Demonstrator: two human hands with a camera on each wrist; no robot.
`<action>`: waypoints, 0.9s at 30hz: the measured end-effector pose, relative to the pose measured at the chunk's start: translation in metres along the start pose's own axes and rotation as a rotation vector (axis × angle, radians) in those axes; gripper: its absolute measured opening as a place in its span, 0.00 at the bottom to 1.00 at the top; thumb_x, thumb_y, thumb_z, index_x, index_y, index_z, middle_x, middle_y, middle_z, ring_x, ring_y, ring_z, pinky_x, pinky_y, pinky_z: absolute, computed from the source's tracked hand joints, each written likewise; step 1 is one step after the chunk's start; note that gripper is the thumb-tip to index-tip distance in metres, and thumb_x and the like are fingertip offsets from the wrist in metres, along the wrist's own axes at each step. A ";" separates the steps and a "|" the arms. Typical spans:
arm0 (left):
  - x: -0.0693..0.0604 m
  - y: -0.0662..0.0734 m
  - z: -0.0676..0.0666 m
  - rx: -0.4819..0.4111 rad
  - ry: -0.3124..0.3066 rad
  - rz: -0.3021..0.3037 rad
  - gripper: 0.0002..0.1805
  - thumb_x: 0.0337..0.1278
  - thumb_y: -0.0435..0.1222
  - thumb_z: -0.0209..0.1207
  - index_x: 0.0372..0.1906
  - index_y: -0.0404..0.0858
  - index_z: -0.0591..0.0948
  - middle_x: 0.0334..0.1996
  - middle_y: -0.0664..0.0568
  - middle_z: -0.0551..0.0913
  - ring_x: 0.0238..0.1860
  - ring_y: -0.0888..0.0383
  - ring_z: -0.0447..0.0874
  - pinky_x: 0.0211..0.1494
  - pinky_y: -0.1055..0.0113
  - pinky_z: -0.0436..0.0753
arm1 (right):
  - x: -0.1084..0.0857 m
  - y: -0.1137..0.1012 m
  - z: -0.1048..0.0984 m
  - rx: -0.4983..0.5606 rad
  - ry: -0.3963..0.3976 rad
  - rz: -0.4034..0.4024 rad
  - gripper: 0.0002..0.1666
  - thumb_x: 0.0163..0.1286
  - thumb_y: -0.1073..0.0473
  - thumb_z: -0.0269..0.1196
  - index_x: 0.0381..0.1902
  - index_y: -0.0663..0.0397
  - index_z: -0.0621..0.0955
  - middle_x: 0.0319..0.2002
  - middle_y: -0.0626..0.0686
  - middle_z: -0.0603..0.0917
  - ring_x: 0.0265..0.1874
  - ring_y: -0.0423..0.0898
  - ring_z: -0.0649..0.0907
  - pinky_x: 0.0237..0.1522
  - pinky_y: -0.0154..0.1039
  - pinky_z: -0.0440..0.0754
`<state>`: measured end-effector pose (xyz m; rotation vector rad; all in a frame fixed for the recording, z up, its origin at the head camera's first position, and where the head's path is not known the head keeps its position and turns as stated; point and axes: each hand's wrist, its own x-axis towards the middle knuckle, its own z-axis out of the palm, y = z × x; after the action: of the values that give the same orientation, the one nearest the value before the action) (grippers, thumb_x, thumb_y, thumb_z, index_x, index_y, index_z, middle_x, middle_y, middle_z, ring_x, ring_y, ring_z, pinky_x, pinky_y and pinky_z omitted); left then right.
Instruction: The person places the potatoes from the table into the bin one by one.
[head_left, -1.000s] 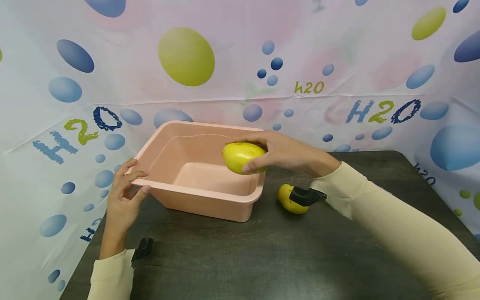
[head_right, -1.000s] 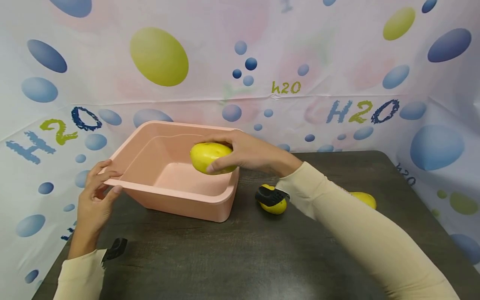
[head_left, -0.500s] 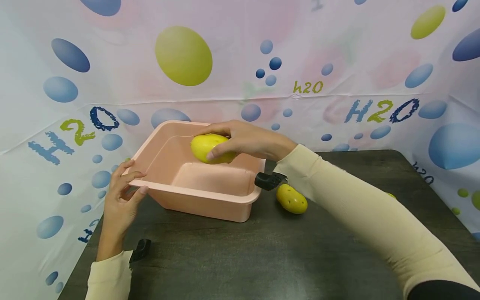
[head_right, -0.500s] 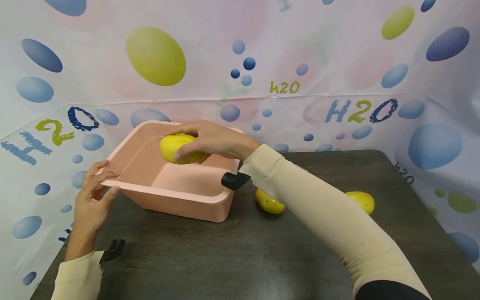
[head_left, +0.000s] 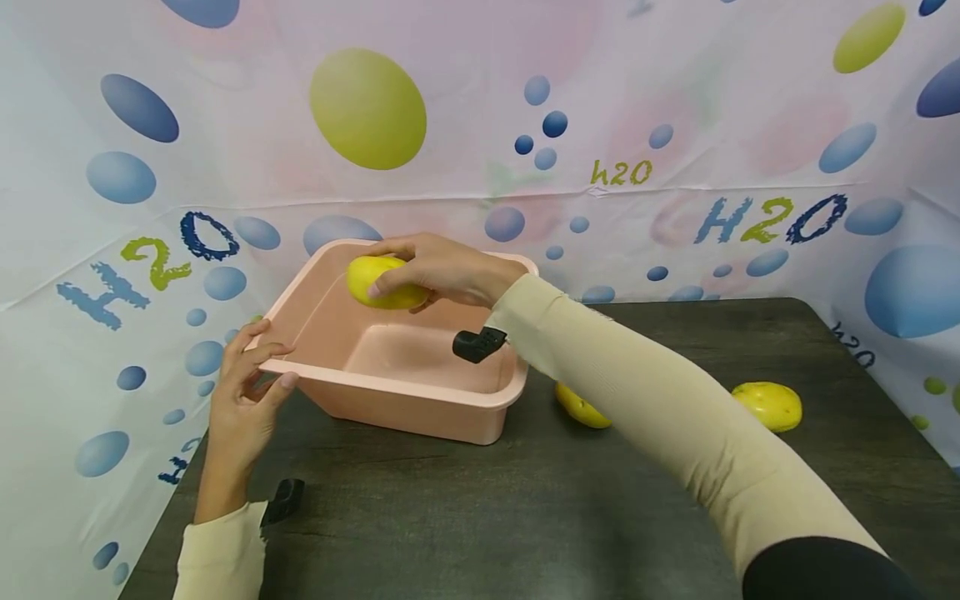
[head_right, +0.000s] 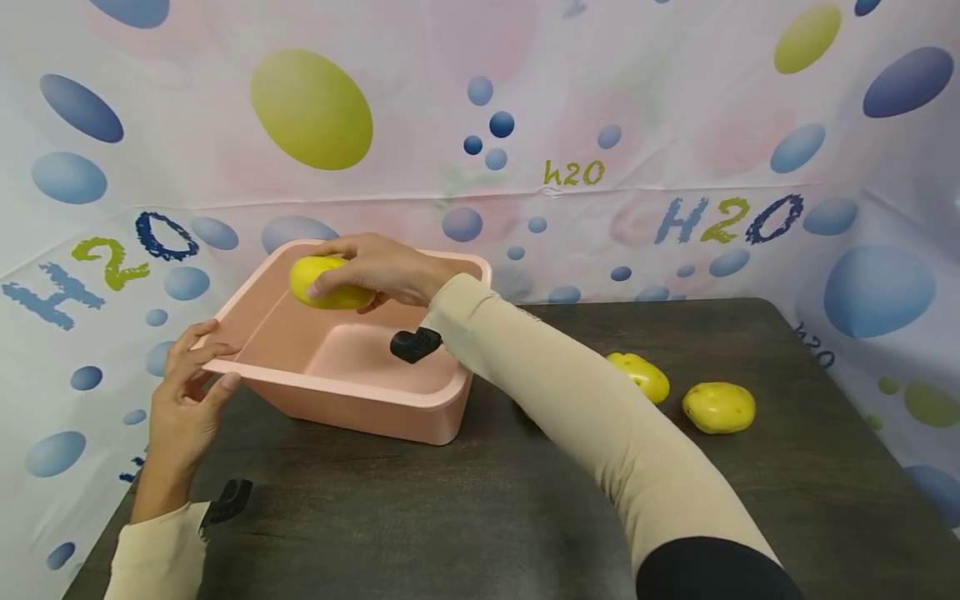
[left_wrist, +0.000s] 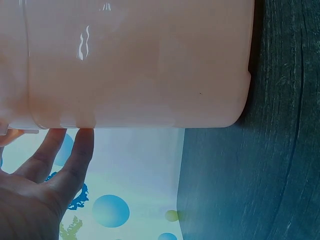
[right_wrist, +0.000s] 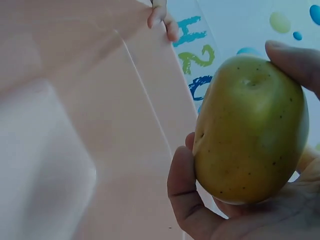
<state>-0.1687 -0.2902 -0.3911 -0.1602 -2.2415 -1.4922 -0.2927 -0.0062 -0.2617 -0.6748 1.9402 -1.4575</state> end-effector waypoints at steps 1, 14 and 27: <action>0.000 0.000 0.000 -0.001 -0.002 0.004 0.18 0.65 0.22 0.63 0.60 0.27 0.81 0.78 0.58 0.63 0.72 0.51 0.70 0.57 0.83 0.78 | 0.004 0.001 0.000 0.018 0.008 0.009 0.37 0.69 0.53 0.69 0.75 0.39 0.74 0.59 0.53 0.79 0.51 0.51 0.81 0.48 0.45 0.83; -0.001 0.001 0.006 0.013 -0.021 -0.013 0.19 0.66 0.23 0.64 0.60 0.29 0.81 0.78 0.61 0.62 0.72 0.53 0.70 0.59 0.82 0.78 | 0.042 0.019 0.004 0.122 0.115 0.132 0.37 0.69 0.56 0.71 0.74 0.43 0.75 0.56 0.54 0.79 0.46 0.49 0.78 0.43 0.42 0.83; -0.003 0.002 0.000 0.029 0.001 -0.047 0.19 0.66 0.25 0.64 0.60 0.29 0.81 0.78 0.60 0.62 0.73 0.49 0.68 0.60 0.83 0.77 | 0.068 0.031 0.027 0.085 0.007 0.231 0.36 0.69 0.55 0.71 0.74 0.41 0.74 0.53 0.52 0.77 0.46 0.48 0.78 0.43 0.41 0.84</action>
<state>-0.1656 -0.2890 -0.3911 -0.0986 -2.2799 -1.4820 -0.3201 -0.0639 -0.3085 -0.3931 1.8800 -1.3908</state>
